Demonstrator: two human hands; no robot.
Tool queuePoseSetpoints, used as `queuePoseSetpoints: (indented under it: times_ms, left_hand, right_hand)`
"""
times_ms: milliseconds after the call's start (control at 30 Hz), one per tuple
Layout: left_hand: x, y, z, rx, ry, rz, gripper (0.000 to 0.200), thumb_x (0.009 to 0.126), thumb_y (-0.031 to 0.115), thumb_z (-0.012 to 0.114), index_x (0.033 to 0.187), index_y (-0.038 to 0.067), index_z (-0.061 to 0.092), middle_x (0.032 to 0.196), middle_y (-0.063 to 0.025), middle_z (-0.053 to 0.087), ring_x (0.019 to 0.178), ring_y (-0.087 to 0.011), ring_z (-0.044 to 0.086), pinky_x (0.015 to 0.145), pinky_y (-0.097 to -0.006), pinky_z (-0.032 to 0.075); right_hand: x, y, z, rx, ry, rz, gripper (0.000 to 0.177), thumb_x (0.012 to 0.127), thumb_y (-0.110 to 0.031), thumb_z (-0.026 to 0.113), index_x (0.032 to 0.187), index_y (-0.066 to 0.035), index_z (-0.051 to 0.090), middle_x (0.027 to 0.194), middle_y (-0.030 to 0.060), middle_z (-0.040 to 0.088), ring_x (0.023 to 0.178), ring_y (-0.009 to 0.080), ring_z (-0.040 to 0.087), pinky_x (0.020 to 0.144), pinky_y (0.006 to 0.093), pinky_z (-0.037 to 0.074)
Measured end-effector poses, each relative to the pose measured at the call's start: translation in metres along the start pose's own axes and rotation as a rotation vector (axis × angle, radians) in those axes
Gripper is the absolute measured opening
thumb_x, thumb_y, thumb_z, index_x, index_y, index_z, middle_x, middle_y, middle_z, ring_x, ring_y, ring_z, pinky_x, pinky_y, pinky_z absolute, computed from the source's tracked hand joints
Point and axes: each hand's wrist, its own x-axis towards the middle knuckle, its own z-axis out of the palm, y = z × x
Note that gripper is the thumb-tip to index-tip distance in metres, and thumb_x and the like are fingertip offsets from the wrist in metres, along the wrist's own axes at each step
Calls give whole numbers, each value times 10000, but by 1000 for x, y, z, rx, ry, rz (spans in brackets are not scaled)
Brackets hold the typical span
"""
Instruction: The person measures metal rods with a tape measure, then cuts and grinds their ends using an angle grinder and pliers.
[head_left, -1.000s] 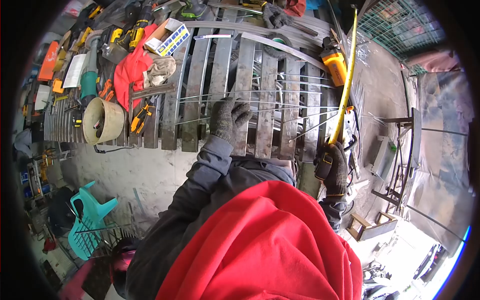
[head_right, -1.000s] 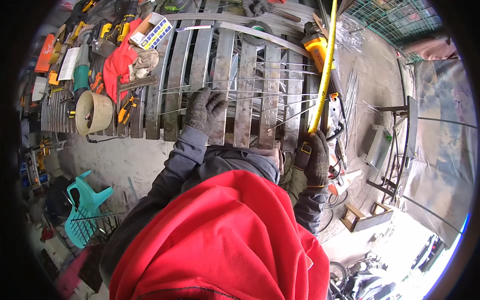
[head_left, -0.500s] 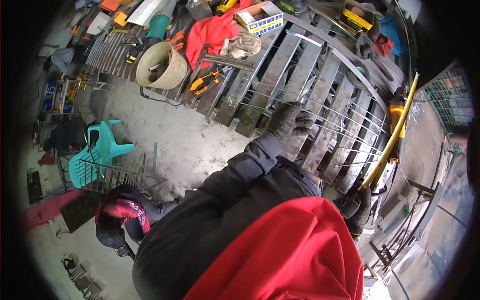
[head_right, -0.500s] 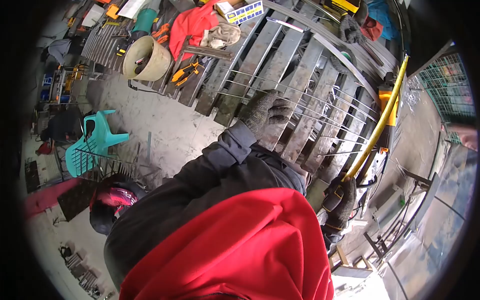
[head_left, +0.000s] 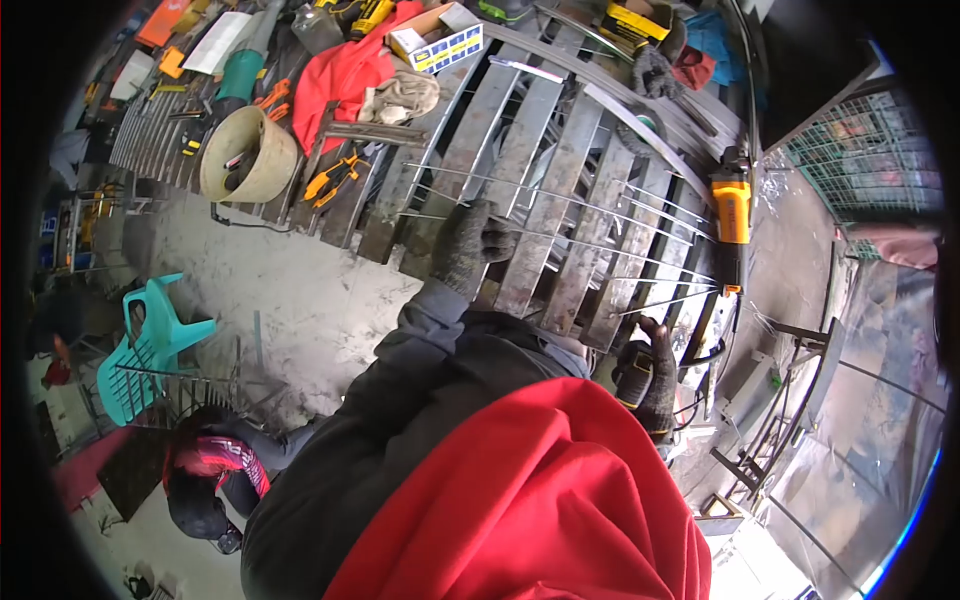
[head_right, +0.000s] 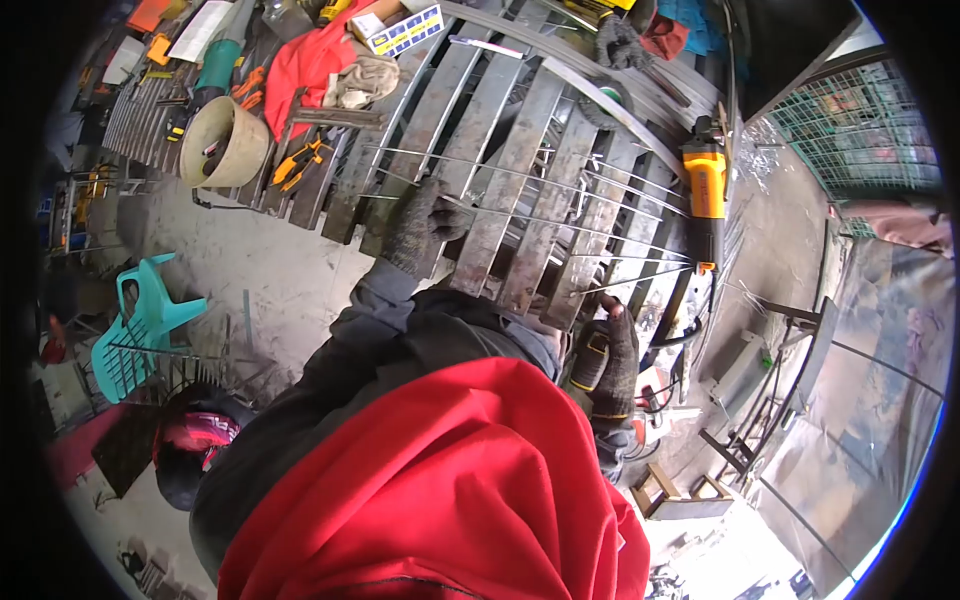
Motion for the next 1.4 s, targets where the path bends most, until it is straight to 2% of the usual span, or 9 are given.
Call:
queuePoseSetpoints:
  times_ms: [367,533,667,767,900,1033,1233,1267,1400]
  left_hand:
    - [2,-2,-16,439,-21,307,251,1021,300,608,977,61,669,718,32,603,607,-48,535,531,-244,415]
    - [2,1,-19,170,-38,270,218,1030,280,601,1018,72,666,805,20,653,635,-44,565,549,-224,449]
    - [-7,13,-17,215,-97,222,237,1020,291,614,1020,60,662,781,-30,676,627,-125,643,560,-289,533]
    - [-4,10,-14,113,-151,234,265,1028,315,602,969,59,639,687,-19,602,550,-114,544,515,-280,456]
    - [-15,23,2,96,-66,149,284,1014,342,620,944,67,628,675,-22,583,544,-116,531,514,-282,449]
    - [-5,14,-9,184,-83,207,275,1016,336,609,1032,65,652,700,-24,638,566,-110,599,520,-275,515]
    - [-9,15,-5,208,-28,217,224,1007,291,633,1003,69,666,707,-32,656,555,-123,614,487,-286,500]
    - [-10,17,0,197,43,206,206,1000,276,647,993,72,667,706,-32,658,549,-127,613,480,-289,495]
    - [-8,17,-2,182,-20,171,190,992,276,660,982,86,662,700,-16,655,540,-104,606,484,-269,502]
  right_hand:
    - [151,-127,69,322,-520,-142,512,1010,-582,506,919,-87,600,770,36,573,740,160,610,783,324,570]
    - [266,-192,93,-320,-108,-604,580,956,-535,628,1077,26,712,978,103,724,764,176,675,700,314,565]
    - [372,-215,71,-728,229,-881,525,969,-465,577,908,28,744,747,148,712,710,221,667,671,431,497]
    - [318,-219,89,-327,116,-796,337,924,-295,676,1030,21,727,854,162,732,789,243,698,718,386,529]
    - [328,-218,76,-983,-157,-865,425,933,-285,718,1225,15,645,1035,109,701,917,179,666,792,321,534]
    - [327,-218,66,-1090,134,-1214,543,855,-404,734,1264,-58,640,1108,217,710,1034,344,683,909,425,516]
    - [241,-190,60,-1249,-236,-1520,193,909,-219,644,978,-40,658,911,189,672,896,371,666,732,431,518]
    - [216,-172,65,-1150,-267,-1021,179,919,-221,667,988,-58,688,913,172,693,888,340,687,746,390,527]
    - [174,-109,79,-1201,-451,-1012,227,888,-171,684,1092,-76,710,1071,145,695,1004,345,666,845,432,538]
